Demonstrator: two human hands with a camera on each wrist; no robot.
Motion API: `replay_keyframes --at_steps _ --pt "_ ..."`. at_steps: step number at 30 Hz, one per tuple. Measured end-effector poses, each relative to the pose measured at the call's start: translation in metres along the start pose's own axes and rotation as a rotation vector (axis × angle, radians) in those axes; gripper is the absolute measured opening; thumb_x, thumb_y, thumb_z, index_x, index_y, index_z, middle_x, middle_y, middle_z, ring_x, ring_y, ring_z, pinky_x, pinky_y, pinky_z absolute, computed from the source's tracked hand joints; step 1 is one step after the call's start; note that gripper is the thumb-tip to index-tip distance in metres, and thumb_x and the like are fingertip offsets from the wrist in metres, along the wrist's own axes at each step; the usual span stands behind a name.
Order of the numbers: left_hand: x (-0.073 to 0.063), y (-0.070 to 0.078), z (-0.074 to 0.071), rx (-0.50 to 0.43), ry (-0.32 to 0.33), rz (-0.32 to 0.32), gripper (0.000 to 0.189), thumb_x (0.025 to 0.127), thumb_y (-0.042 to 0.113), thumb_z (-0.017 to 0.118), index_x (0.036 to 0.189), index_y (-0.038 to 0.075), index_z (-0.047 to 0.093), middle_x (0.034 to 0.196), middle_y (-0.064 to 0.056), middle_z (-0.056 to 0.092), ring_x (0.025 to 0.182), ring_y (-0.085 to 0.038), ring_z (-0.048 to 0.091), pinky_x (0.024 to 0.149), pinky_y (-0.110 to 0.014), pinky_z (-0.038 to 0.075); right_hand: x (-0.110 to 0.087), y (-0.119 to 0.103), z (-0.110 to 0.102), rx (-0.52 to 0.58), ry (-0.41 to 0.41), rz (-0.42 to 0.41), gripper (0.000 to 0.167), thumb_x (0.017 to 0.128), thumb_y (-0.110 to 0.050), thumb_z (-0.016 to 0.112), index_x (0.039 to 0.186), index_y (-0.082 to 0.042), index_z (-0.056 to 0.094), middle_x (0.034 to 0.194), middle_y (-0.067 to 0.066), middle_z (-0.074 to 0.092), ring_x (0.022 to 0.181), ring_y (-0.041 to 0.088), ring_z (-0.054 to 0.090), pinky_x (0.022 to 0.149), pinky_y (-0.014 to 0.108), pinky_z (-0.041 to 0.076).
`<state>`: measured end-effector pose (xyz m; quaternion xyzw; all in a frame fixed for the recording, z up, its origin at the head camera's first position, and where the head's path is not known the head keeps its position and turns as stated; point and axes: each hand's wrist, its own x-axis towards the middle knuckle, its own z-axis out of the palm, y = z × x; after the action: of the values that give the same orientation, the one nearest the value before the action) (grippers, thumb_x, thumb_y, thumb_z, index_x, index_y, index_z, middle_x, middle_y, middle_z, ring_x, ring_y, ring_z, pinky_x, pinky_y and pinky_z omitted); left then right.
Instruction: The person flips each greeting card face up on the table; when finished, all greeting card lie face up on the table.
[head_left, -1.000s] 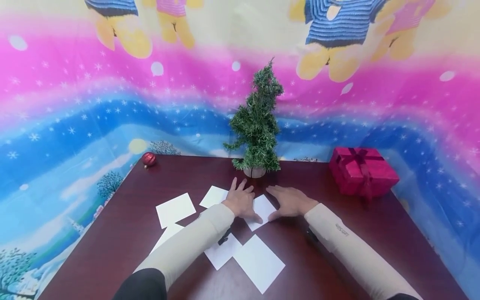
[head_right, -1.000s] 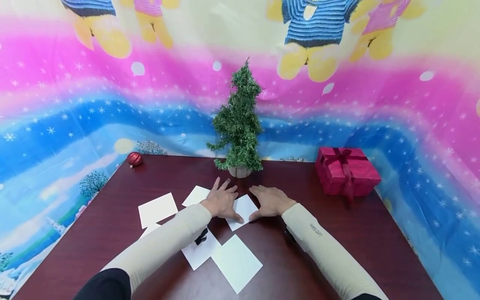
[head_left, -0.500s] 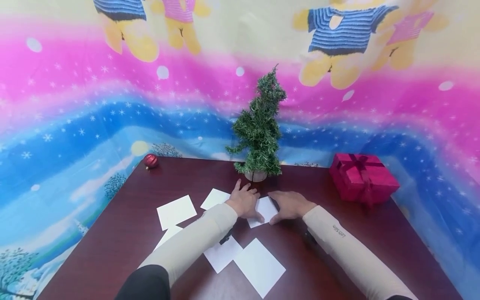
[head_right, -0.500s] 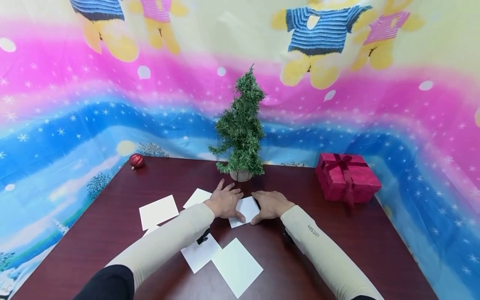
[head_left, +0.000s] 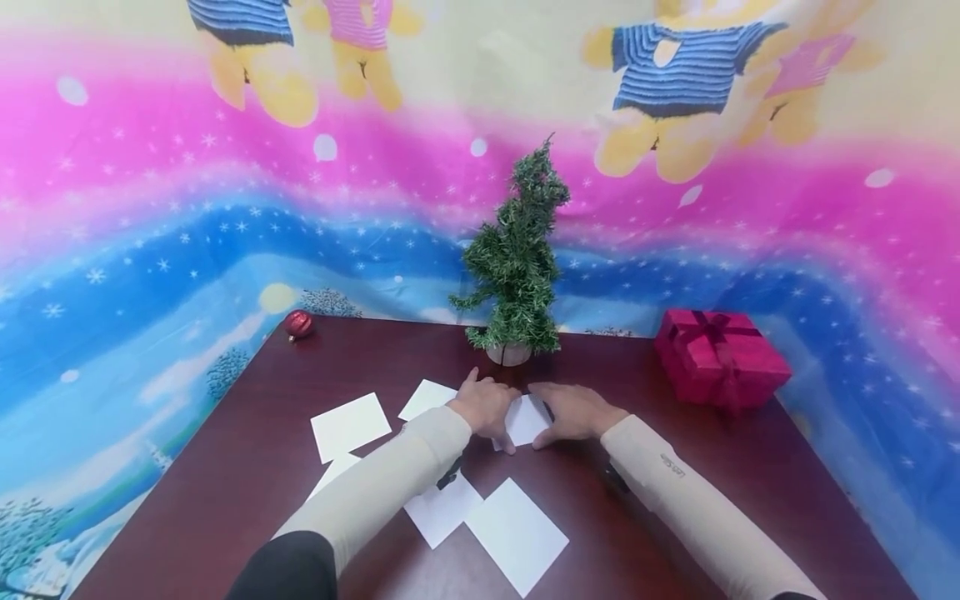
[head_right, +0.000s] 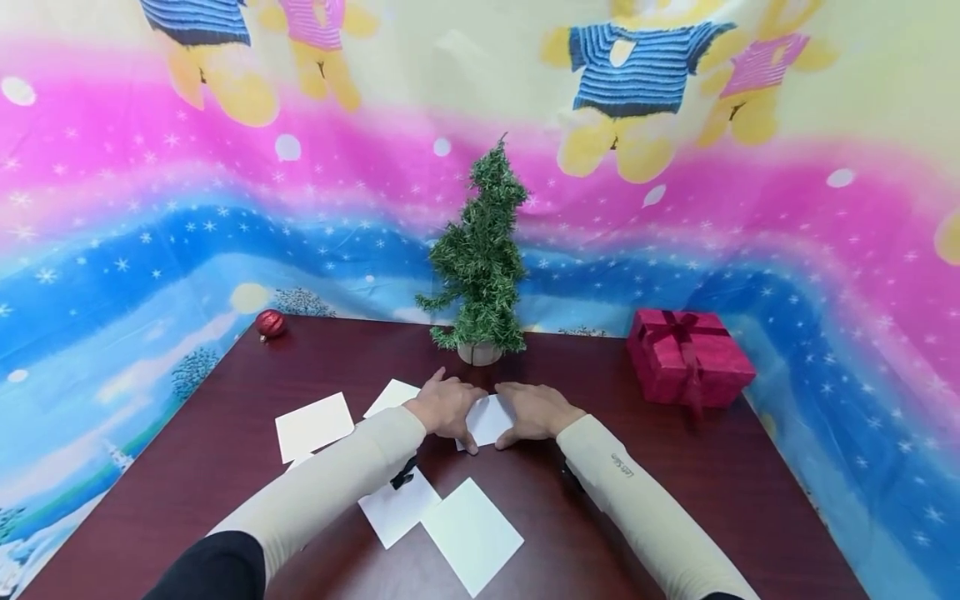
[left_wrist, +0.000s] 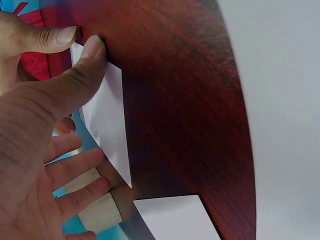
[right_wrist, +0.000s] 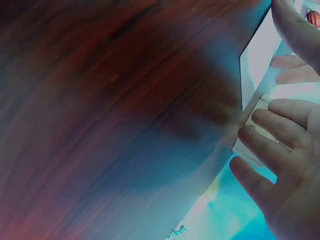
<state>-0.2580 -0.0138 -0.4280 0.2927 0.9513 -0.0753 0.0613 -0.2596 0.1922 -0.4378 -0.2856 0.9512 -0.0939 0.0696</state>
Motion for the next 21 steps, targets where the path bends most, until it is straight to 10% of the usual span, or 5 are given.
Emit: replay_keyframes --at_steps 21 --pt "0.0070 -0.0062 -0.0002 -0.155 -0.011 -0.059 0.093 0.057 0.066 0.088 0.129 0.015 0.059 0.125 -0.009 0.057 0.116 -0.027 0.052 0.105 -0.046 0.039 0.0039 -0.0019 0.0023 -0.053 -0.016 0.012 0.092 0.070 -0.056 0.085 0.142 -0.009 0.054 0.128 0.006 0.060 0.104 0.023 0.057 0.085 0.043 0.051"
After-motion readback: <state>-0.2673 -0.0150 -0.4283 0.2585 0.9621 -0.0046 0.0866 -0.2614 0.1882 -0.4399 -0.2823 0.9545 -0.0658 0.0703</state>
